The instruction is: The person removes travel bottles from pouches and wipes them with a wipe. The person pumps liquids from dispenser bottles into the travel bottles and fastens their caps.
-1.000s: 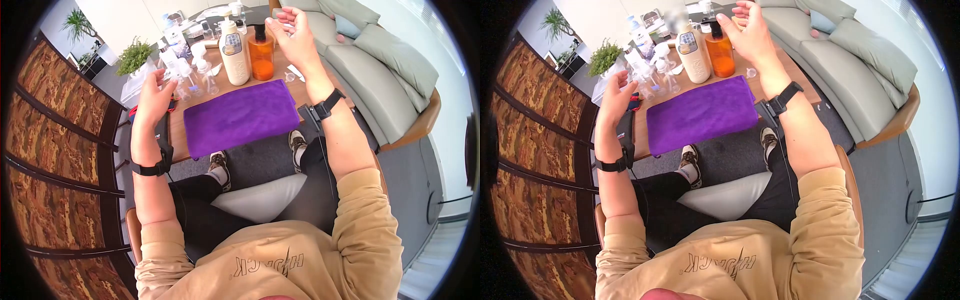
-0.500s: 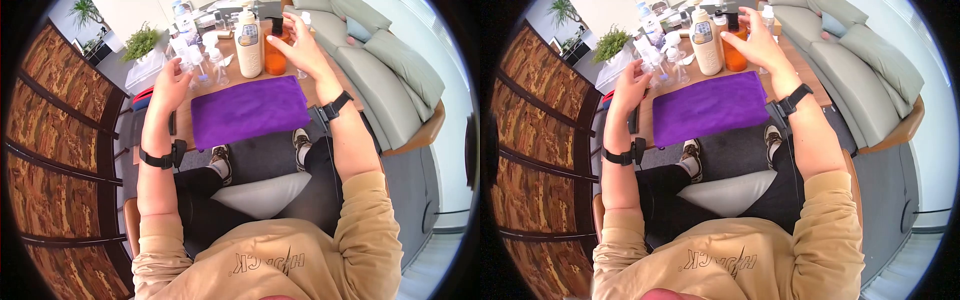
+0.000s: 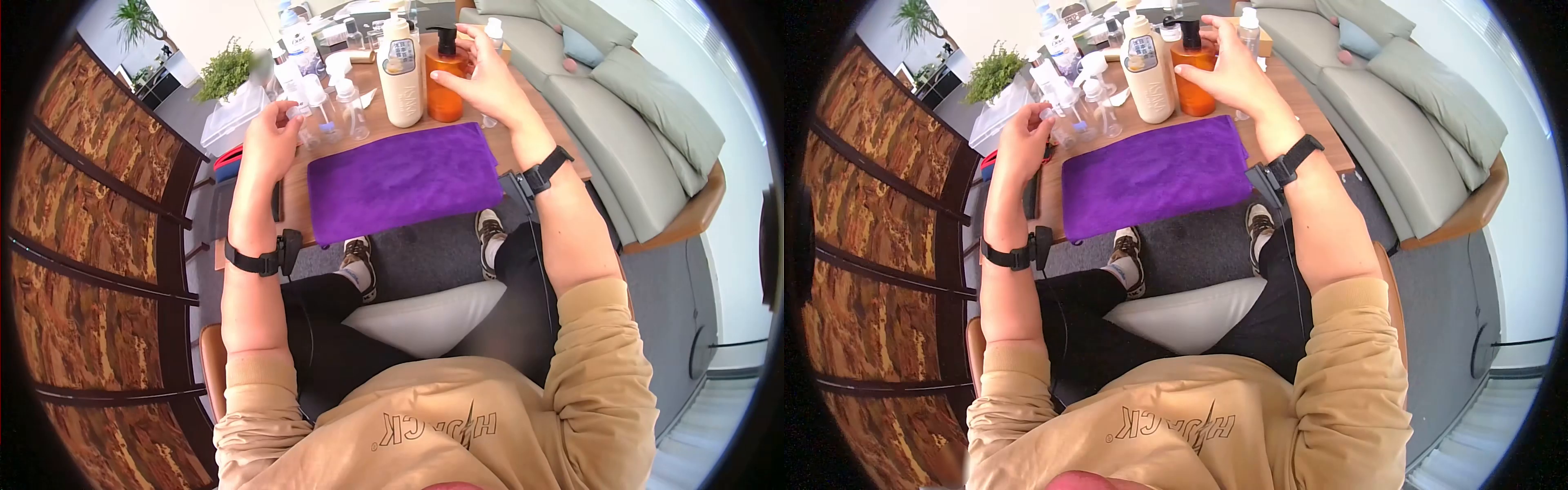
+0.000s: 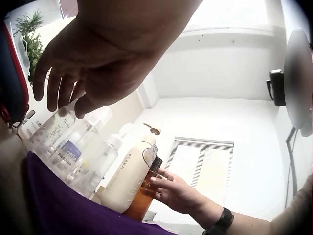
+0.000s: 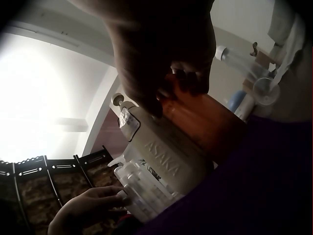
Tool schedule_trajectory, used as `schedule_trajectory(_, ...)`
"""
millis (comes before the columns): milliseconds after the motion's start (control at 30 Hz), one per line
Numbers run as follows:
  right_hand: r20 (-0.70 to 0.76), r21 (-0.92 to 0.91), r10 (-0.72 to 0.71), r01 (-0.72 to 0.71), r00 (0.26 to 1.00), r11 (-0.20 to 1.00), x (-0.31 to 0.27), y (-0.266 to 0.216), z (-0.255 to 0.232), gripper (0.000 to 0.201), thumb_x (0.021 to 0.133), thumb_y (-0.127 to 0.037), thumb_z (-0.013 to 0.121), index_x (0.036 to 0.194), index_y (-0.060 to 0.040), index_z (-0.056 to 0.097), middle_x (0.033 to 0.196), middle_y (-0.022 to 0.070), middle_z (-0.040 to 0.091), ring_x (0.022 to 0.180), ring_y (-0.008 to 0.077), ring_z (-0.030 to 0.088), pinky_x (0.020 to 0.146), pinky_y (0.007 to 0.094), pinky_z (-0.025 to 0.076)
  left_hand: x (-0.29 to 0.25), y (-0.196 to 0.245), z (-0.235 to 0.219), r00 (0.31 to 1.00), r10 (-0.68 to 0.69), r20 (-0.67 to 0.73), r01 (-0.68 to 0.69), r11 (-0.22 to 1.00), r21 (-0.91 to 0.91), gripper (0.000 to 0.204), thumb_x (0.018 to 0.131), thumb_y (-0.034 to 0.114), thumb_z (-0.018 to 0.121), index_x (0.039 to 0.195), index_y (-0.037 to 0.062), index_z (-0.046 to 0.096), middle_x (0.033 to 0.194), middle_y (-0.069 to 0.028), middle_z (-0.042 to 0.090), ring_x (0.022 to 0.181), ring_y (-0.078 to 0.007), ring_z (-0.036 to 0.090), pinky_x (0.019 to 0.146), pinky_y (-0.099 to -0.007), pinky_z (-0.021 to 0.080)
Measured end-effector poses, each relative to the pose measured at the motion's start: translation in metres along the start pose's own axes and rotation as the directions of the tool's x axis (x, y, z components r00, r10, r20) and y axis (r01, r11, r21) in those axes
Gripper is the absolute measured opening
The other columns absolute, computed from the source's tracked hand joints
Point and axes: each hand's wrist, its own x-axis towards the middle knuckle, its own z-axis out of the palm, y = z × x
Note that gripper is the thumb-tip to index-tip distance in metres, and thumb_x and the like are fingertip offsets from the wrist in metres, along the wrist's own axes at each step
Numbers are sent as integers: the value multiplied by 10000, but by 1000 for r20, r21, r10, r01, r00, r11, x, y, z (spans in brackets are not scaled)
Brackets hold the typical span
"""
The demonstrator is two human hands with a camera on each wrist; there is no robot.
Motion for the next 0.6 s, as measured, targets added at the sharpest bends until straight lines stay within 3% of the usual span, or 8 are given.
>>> schedule_trajectory(33, -3, 0, 1, -1, 1000, 1000, -1, 2, 0, 929, 1004, -144, 928, 1725, -24, 353, 1599, 206, 658, 1442, 244, 666, 1207, 414, 538, -2, 4, -2, 1000, 2, 2, -2, 1000, 1, 392, 1118, 156, 771, 1460, -31, 729, 1175, -131, 816, 1030, -176, 752, 934, -362, 620)
schedule_trajectory(100, -37, 10, -8, 8, 999, 1000, -2, 4, 1, 976, 933, -263, 981, 1697, -19, 426, 1548, 231, 703, 1426, 330, 698, 1177, 453, 579, -7, 13, -8, 998, 36, -43, -33, 997, 72, 346, 1115, 147, 771, 1421, -15, 755, 1164, -122, 814, 1041, -180, 749, 952, -367, 605)
schedule_trajectory(300, -55, -30, -16, 14, 998, 999, -3, 2, 1, 950, 940, -254, 972, 1695, -30, 441, 1539, 214, 715, 1396, 315, 712, 1159, 449, 587, -21, 30, -23, 988, 140, -63, -136, 989, 58, 318, 1130, 145, 744, 1412, -2, 757, 1138, -117, 810, 1038, -188, 742, 983, -375, 601)
schedule_trajectory(600, -57, -10, -26, 26, 998, 1000, -4, 6, 1, 940, 939, -272, 980, 1683, -36, 458, 1563, 193, 713, 1372, 283, 716, 1124, 418, 584, -13, 1, -16, 993, 112, 28, -115, 986, 120, 326, 1131, 139, 738, 1422, -7, 751, 1090, -108, 802, 1003, -174, 729, 934, -359, 586)
